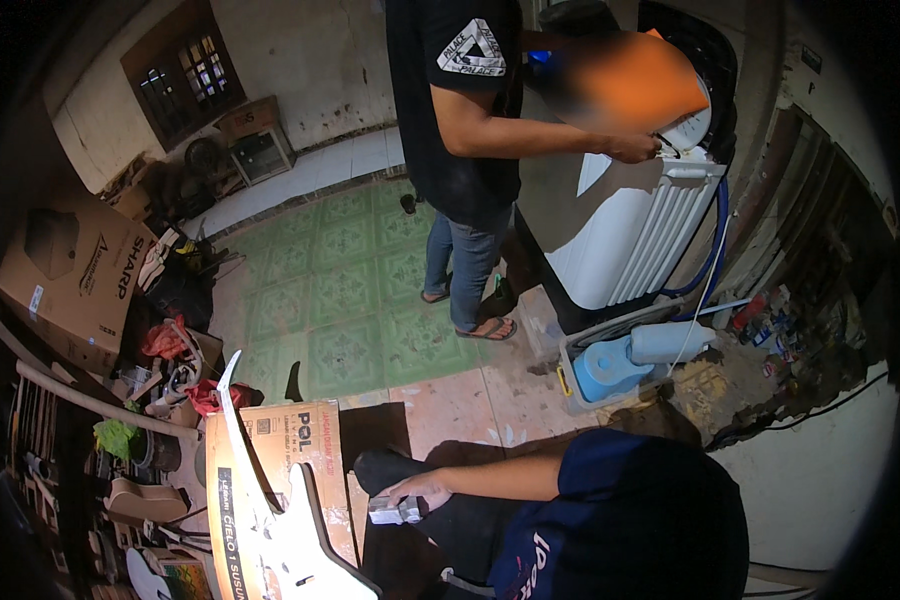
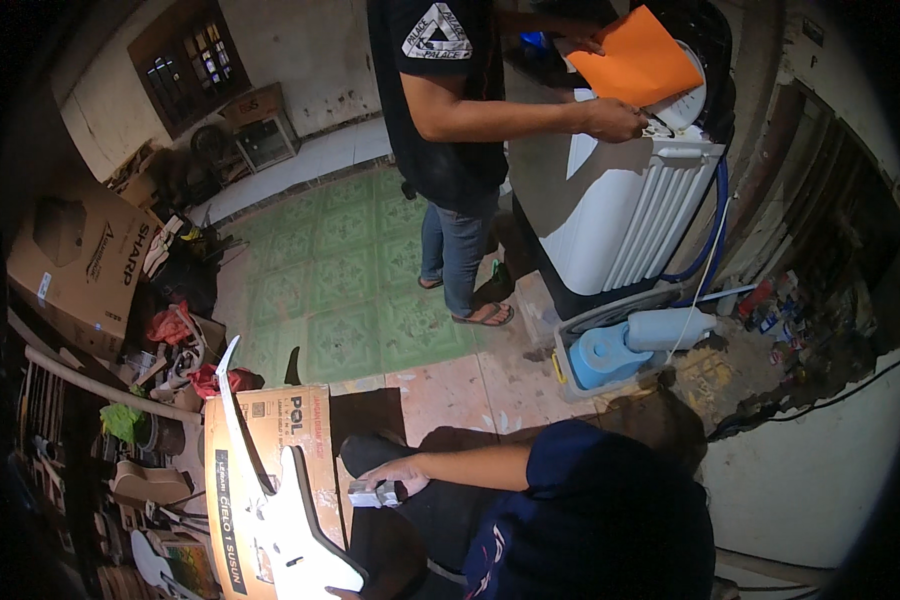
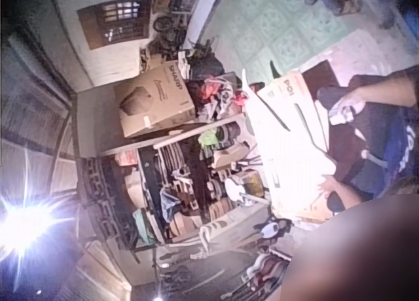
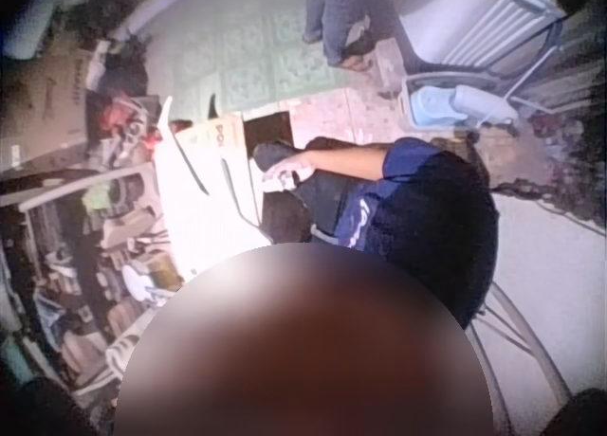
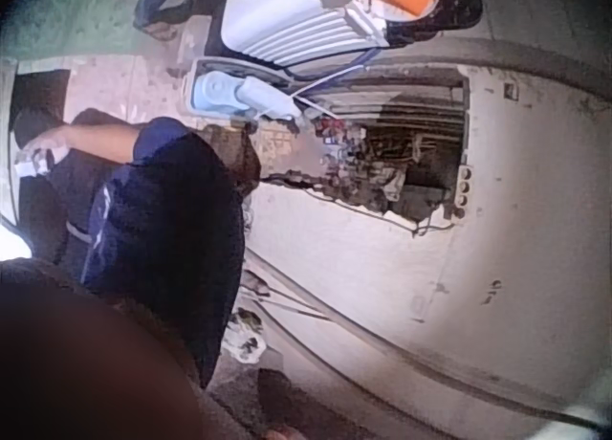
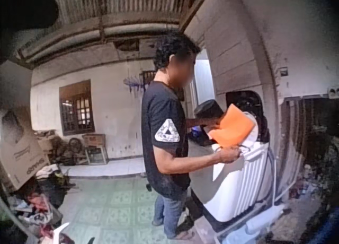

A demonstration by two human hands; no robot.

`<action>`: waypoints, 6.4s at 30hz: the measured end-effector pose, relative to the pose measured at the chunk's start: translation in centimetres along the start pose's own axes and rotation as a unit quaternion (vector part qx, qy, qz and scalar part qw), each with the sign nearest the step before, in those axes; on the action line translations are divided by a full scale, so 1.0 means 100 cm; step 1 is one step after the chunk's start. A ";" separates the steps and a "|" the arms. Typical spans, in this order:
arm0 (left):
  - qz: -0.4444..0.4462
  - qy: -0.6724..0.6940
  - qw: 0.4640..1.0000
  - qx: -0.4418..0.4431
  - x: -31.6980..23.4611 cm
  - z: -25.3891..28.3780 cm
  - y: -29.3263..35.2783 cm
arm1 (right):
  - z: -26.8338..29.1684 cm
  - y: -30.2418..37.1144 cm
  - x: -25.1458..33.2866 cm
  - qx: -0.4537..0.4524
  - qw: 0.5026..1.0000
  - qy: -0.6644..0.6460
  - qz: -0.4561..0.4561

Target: The person sits on the floor and sands a white guitar body using a sanding block. They systematically rub the block across the body and neck of the guitar, occasionally pausing to wipe the surface with a cloth.

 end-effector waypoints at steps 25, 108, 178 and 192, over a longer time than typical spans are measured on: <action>0.003 -0.161 0.986 0.054 0.026 0.037 -0.031 | -0.022 -0.006 0.005 0.024 0.999 0.036 -0.003; 0.142 0.621 0.674 0.375 -0.217 0.126 0.139 | -0.053 -0.033 -0.007 -0.163 0.782 0.586 0.133; -0.042 0.479 0.732 0.482 -0.234 0.137 0.121 | -0.079 0.000 0.000 -0.208 0.574 0.728 0.313; 0.136 0.549 0.723 0.397 -0.194 0.182 0.119 | -0.115 -0.017 -0.016 -0.161 0.666 0.672 0.279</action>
Point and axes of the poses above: each hand's wrist, its own y-axis away from the middle knuckle, its own z-axis out of the back of the hand, x = y × z, the point moved 5 cm from there along -y, towards the middle knuckle, and after that the axes turned 1 degree about y, right-handed, at the moved point
